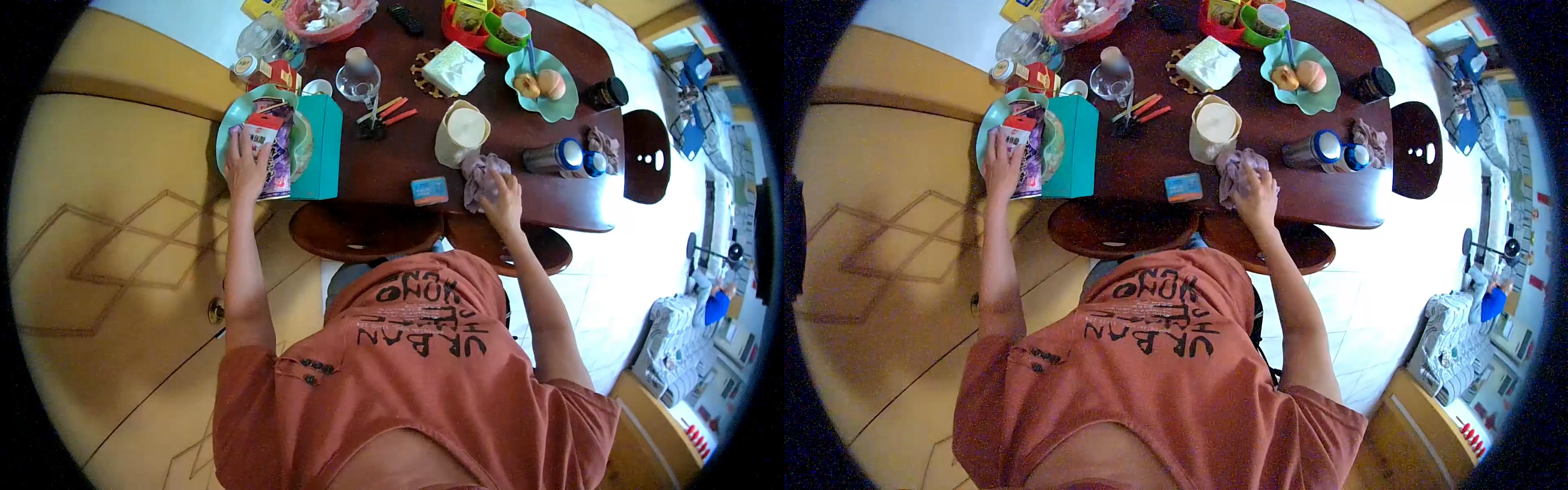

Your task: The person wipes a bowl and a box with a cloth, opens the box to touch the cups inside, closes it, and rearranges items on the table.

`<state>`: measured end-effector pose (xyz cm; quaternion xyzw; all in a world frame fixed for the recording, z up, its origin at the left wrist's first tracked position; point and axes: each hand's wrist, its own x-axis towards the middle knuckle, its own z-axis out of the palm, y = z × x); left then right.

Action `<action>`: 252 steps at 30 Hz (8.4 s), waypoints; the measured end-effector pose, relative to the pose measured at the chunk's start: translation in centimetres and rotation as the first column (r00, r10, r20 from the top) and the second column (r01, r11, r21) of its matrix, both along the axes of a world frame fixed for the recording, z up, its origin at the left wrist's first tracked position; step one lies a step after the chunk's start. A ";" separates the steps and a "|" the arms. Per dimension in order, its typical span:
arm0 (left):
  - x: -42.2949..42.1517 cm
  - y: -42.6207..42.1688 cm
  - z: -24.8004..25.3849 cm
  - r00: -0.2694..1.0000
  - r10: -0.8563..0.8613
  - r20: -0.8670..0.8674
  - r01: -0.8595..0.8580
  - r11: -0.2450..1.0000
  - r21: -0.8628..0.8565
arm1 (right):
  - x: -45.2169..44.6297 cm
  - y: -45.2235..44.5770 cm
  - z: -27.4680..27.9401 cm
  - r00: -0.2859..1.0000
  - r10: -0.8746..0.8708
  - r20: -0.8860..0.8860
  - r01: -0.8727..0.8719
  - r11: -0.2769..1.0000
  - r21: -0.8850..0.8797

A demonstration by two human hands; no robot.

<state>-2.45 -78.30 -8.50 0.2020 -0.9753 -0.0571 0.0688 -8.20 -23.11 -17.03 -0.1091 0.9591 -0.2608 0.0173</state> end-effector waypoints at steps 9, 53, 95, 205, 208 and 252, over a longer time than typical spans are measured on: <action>1.5 15.3 7.8 0.858 -0.165 -0.486 0.376 0.847 0.376 | -2.1 0.8 -0.9 0.977 0.143 0.159 -0.186 0.936 0.298; 9.9 5.9 0.4 0.511 0.851 -0.119 0.093 0.083 0.992 | -8.4 -32.1 5.6 0.882 0.183 0.433 0.386 0.244 -0.890; 1.7 23.6 8.4 0.776 0.119 -0.620 0.379 0.697 0.609 | -10.5 12.1 10.8 0.731 -0.618 -0.290 0.314 0.682 -0.661; 2.0 10.1 10.9 0.882 0.201 -0.426 -0.164 0.979 0.122 | -2.0 -5.7 7.3 0.257 0.764 0.592 0.837 0.131 -0.532; -1.6 8.3 7.6 0.941 0.168 -0.294 -0.230 0.954 -0.191 | -0.9 -6.0 7.0 0.223 0.746 0.627 0.854 0.161 -0.495; -0.9 29.1 2.3 0.995 -0.043 -0.094 0.092 -0.039 0.995 | 0.3 -8.4 12.7 0.670 0.485 0.562 0.644 -0.004 -0.765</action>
